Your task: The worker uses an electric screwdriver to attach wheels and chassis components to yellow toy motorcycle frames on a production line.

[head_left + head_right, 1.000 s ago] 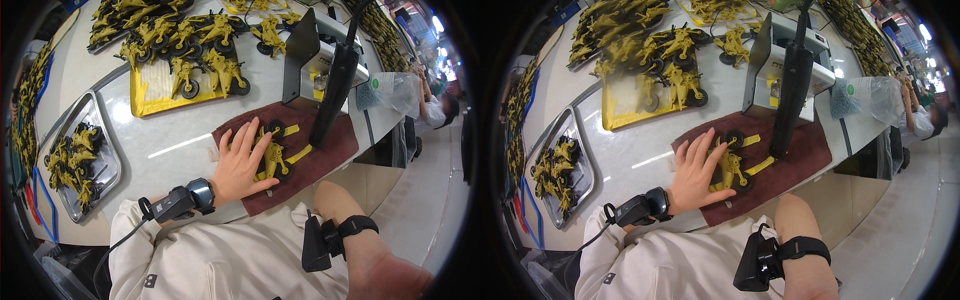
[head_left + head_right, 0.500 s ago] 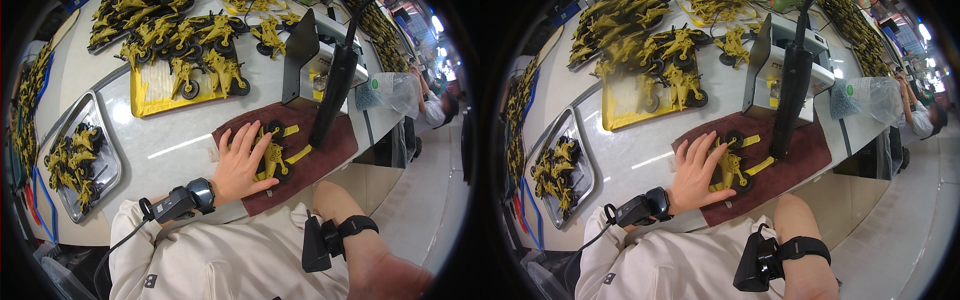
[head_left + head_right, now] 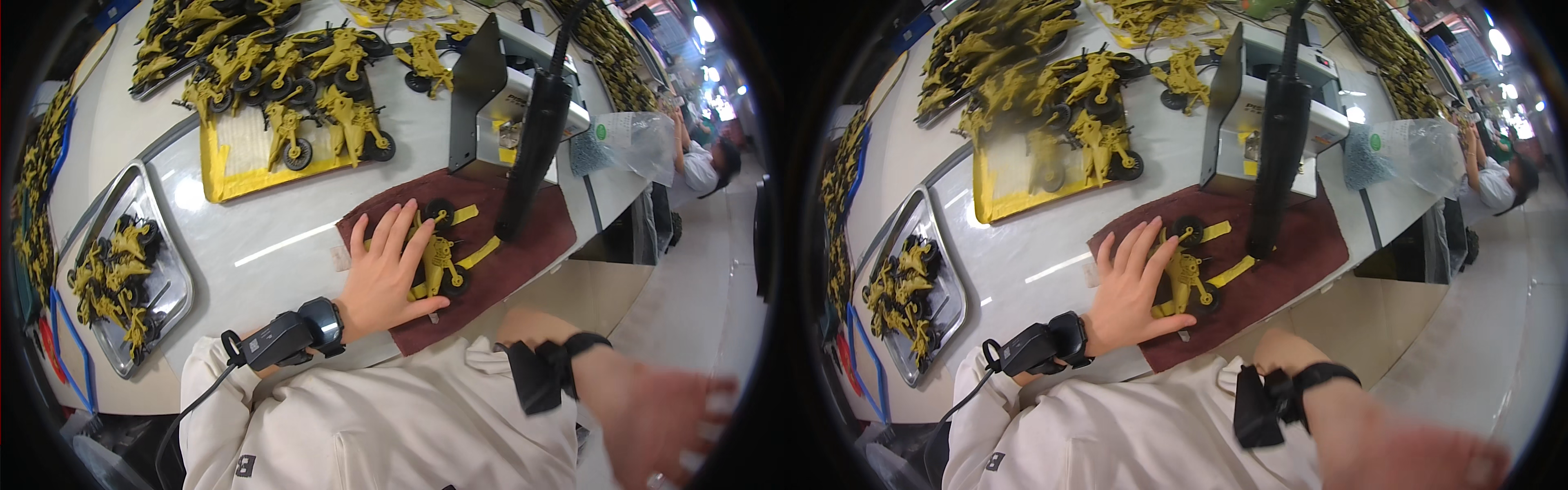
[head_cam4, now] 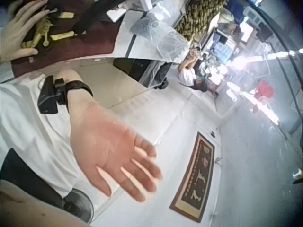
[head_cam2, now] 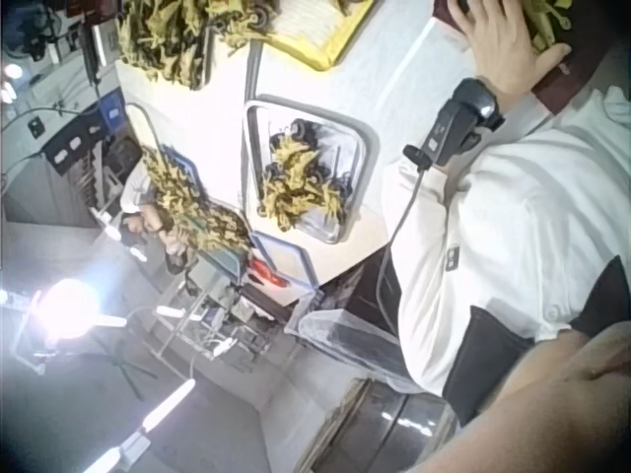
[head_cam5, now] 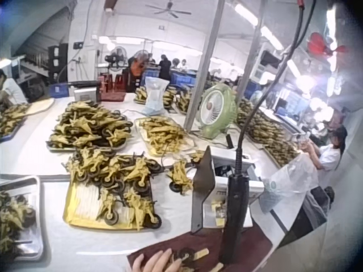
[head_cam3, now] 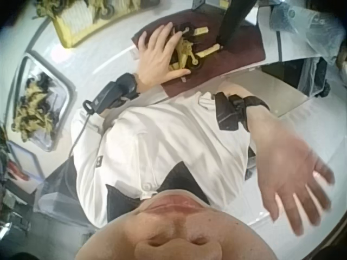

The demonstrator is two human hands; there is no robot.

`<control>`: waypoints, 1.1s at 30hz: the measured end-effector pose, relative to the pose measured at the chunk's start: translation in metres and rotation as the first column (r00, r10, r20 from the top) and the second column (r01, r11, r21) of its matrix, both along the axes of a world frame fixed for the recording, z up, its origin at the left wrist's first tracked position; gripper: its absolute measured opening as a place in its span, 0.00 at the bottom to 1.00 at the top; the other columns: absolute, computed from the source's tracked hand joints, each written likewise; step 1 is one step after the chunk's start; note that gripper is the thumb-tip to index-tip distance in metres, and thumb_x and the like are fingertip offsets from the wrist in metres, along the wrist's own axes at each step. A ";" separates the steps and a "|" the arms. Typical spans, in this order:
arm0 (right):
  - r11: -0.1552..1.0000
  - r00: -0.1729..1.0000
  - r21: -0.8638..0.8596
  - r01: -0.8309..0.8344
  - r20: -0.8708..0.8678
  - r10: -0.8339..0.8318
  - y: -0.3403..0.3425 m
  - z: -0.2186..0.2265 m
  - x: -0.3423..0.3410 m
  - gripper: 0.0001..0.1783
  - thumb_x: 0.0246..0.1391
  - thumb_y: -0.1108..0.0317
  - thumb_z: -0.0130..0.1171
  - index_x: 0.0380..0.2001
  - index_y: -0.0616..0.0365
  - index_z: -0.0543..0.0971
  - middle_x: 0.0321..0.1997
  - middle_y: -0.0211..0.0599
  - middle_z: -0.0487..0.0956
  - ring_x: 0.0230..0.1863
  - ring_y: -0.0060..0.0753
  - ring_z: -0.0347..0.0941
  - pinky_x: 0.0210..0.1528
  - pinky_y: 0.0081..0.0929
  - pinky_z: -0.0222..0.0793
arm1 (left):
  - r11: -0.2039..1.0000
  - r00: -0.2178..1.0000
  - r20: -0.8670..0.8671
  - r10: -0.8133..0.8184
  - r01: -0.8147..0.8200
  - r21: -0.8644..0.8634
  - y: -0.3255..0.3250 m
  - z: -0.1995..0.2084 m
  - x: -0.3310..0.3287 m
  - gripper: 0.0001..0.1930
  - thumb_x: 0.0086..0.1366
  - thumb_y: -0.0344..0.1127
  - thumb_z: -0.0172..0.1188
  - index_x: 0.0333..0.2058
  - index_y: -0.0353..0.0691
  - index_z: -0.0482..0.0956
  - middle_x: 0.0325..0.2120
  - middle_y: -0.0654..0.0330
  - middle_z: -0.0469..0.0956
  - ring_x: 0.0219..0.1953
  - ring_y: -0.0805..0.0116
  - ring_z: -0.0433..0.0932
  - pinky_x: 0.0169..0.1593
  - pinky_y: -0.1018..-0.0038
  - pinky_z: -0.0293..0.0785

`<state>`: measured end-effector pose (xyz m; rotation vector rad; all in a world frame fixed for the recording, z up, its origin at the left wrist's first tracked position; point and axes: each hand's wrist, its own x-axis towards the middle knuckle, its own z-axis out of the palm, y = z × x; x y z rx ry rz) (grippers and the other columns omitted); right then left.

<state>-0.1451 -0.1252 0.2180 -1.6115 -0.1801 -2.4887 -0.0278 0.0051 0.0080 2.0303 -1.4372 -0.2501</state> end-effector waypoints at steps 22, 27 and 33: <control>0.469 0.765 0.882 0.029 -0.322 0.558 -0.043 -0.155 -0.007 0.33 0.51 0.65 0.58 0.56 0.67 0.57 0.41 0.49 0.75 0.39 0.38 0.76 0.48 0.43 0.73 | 0.993 0.985 -0.153 -0.081 0.093 0.072 -0.010 0.005 0.012 0.51 0.39 0.55 0.71 0.62 0.43 0.59 0.64 0.48 0.52 0.65 0.49 0.53 0.63 0.44 0.39; 0.394 0.725 0.919 -0.018 -0.260 0.638 -0.057 -0.153 -0.025 0.43 0.49 0.63 0.61 0.63 0.64 0.53 0.29 0.36 0.71 0.30 0.35 0.72 0.46 0.42 0.70 | 0.993 0.985 -0.146 -0.088 0.099 0.071 -0.011 0.002 0.011 0.52 0.39 0.56 0.71 0.62 0.43 0.59 0.65 0.48 0.52 0.65 0.50 0.52 0.63 0.44 0.38; 0.396 0.620 0.909 -0.128 -0.238 0.748 -0.063 -0.153 -0.013 0.44 0.50 0.59 0.62 0.65 0.59 0.51 0.33 0.36 0.69 0.34 0.35 0.70 0.45 0.42 0.70 | 0.994 0.993 -0.071 -0.097 0.100 0.051 -0.010 0.001 0.010 0.51 0.41 0.59 0.68 0.61 0.40 0.58 0.63 0.46 0.54 0.63 0.48 0.54 0.63 0.46 0.38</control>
